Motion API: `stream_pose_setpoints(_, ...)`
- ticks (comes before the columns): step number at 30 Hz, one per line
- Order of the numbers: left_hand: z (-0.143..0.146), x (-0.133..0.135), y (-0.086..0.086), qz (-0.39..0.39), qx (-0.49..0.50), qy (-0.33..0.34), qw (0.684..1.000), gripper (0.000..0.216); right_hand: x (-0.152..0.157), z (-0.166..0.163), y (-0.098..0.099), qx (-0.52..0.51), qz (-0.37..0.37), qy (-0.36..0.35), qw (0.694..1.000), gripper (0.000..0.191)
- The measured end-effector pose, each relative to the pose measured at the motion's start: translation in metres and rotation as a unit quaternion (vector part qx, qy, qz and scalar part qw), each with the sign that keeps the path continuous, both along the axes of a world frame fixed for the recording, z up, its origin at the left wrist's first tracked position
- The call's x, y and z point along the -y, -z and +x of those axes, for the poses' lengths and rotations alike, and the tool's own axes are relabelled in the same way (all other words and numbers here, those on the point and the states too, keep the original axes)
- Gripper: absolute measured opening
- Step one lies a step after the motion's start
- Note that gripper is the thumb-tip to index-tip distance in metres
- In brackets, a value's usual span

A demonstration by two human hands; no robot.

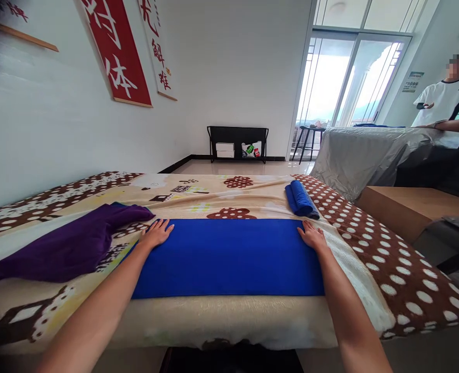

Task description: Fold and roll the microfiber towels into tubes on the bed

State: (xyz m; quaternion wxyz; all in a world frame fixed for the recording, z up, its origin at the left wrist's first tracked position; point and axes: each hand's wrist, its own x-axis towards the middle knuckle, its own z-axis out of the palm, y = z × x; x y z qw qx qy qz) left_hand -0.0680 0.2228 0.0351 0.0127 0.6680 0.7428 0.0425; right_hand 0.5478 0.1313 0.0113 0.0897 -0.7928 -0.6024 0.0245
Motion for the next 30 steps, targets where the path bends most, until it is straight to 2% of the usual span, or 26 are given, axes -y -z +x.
stream_pose_setpoints(2,0.014,0.001,-0.004,0.009,0.000,-0.004,1.000,0.062,-0.005,-0.023,-0.006,0.009,0.020,0.015,1.000,0.051)
stream_pose_setpoints(4,0.050,0.001,-0.003,0.024,0.006,0.032,0.999,0.056,-0.015,-0.067,-0.011,0.016,0.049,-0.005,0.999,0.049)
stream_pose_setpoints(8,0.153,0.007,0.012,0.046,0.031,0.165,0.985,0.042,-0.037,-0.182,-0.006,0.006,0.081,-0.136,0.987,0.049)
stream_pose_setpoints(10,0.196,0.015,0.022,0.056,0.040,0.212,0.975,0.040,-0.041,-0.227,0.002,-0.005,0.077,-0.200,0.977,0.052)
stream_pose_setpoints(13,0.224,0.023,0.031,0.068,0.047,0.245,0.966,0.039,-0.042,-0.253,0.014,-0.018,0.057,-0.239,0.969,0.049)
stream_pose_setpoints(15,0.216,0.023,0.031,0.072,0.050,0.242,0.966,0.040,-0.043,-0.243,0.017,-0.022,0.045,-0.228,0.972,0.049)
stream_pose_setpoints(17,0.191,0.018,0.028,0.073,0.050,0.221,0.971,0.040,-0.043,-0.218,0.016,-0.023,0.035,-0.198,0.979,0.052)
stream_pose_setpoints(21,0.116,0.006,0.018,0.067,0.049,0.147,0.986,0.043,-0.036,-0.145,0.009,-0.017,0.020,-0.117,0.993,0.056)
stream_pose_setpoints(26,0.025,0.012,0.009,0.047,0.042,0.042,0.997,0.051,-0.004,-0.051,-0.001,-0.010,0.000,-0.025,1.000,0.055)
stream_pose_setpoints(28,0.008,0.016,0.004,0.042,0.037,0.007,0.998,0.050,0.006,-0.026,-0.005,-0.009,-0.007,0.001,1.000,0.056)
stream_pose_setpoints(30,0.011,0.016,0.000,0.045,0.033,-0.007,0.998,0.050,0.009,-0.020,-0.009,-0.005,-0.007,0.011,1.000,0.055)
